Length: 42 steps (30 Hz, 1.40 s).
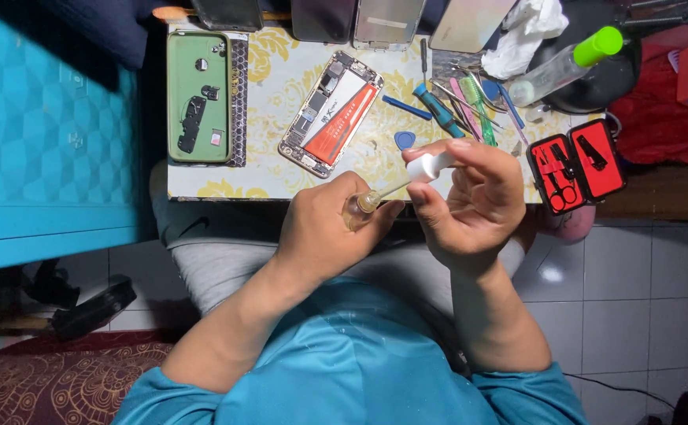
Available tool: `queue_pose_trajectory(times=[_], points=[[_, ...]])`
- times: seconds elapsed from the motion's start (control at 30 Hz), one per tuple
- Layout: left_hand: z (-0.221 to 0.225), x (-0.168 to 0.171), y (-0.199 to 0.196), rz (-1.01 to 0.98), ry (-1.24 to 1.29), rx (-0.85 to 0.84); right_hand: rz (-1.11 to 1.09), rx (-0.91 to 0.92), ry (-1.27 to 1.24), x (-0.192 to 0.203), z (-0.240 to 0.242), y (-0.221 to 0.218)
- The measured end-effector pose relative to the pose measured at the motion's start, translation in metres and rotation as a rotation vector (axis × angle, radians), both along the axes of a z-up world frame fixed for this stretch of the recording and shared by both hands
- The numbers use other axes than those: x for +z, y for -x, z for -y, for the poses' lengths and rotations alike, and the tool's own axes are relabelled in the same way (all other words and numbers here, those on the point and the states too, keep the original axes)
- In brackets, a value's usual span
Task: Disassembling and cleaning a smartphone using a prying tool, cleaning liquid, and a brush on a repair bench.
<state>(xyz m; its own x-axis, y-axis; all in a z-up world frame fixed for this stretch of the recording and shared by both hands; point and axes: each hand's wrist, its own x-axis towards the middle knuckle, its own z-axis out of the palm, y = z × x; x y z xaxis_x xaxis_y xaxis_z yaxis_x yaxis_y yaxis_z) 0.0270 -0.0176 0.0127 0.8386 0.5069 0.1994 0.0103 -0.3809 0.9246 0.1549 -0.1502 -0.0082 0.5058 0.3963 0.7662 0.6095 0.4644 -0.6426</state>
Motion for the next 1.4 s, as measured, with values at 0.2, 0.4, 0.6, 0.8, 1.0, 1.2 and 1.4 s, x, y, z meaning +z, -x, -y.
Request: queue_pose_trajectory(times=[0.2, 0.4, 0.6, 0.8, 1.0, 1.2, 1.4], points=[[-0.007, -0.007, 0.003, -0.088, -0.165, -0.008, 0.113, 0.062, 0.304, 0.042, -0.003, 0.017], [-0.015, -0.028, 0.001, -0.123, -0.447, -0.016, 0.408, -0.074, 0.676, 0.072, -0.005, 0.004], [-0.022, -0.025, -0.007, -0.181, -0.525, -0.028, 0.735, -0.13, 0.894, 0.074, -0.003, -0.01], [-0.015, -0.014, -0.015, -0.152, -0.522, -0.071, 0.823, -0.18, 0.89, 0.088, 0.004, -0.019], [-0.014, -0.006, -0.017, -0.226, -0.437, -0.233, 0.918, -0.185, 0.896, 0.09, 0.015, -0.022], [-0.015, -0.006, -0.016, -0.351, -0.392, -0.404, 1.037, -0.19, 0.917, 0.083, 0.02, -0.015], [-0.014, 0.014, -0.012, -0.41, 0.026, -0.689, 1.213, -0.235, 0.493, 0.062, 0.02, -0.008]])
